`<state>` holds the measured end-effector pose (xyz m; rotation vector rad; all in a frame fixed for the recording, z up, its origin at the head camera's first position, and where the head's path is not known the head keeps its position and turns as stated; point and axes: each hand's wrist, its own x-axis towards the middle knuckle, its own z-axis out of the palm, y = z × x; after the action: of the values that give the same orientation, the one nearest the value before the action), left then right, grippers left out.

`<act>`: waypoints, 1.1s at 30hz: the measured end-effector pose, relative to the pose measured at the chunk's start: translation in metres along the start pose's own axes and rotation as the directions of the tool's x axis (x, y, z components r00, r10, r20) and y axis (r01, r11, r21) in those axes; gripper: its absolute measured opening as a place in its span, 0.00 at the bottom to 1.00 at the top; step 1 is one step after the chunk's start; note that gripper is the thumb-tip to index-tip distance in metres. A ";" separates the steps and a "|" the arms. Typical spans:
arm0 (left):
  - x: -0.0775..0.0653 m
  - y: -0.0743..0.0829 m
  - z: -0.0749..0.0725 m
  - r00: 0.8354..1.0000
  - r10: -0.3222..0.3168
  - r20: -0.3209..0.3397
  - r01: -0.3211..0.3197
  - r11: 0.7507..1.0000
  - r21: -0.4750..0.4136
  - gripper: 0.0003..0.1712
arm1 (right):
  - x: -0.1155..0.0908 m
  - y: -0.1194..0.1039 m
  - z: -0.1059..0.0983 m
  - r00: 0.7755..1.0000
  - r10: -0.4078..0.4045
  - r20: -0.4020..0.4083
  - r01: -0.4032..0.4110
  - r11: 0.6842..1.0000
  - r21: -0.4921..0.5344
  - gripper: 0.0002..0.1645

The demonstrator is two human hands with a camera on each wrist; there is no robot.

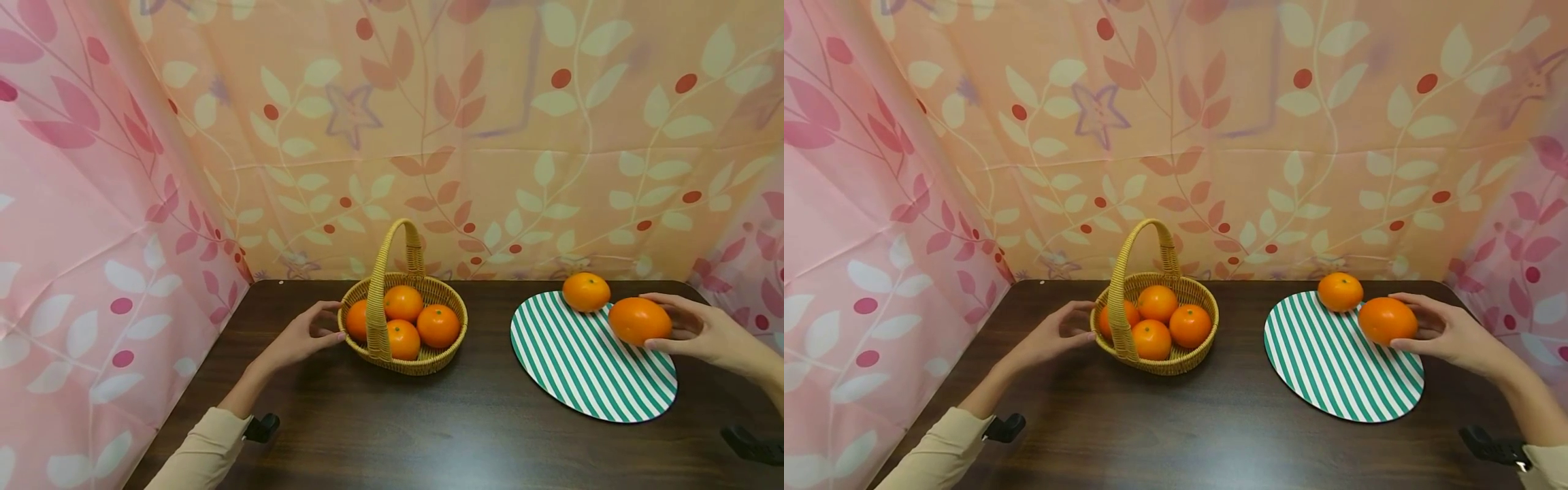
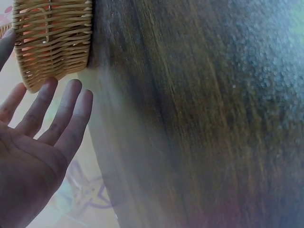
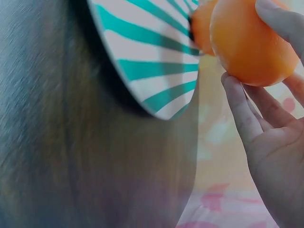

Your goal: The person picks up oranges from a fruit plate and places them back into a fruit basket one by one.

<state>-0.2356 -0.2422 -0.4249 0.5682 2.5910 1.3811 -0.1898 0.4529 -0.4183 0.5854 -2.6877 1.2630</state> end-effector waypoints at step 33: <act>-0.001 -0.001 0.000 0.999 0.043 -0.014 -0.043 0.999 -0.009 0.38 | 0.064 -0.067 0.023 0.995 -0.090 0.035 0.088 0.994 0.066 0.44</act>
<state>-0.2354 -0.2435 -0.4257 0.6189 2.5965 1.4139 -0.2208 0.3773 -0.3683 0.7358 -2.6270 1.3321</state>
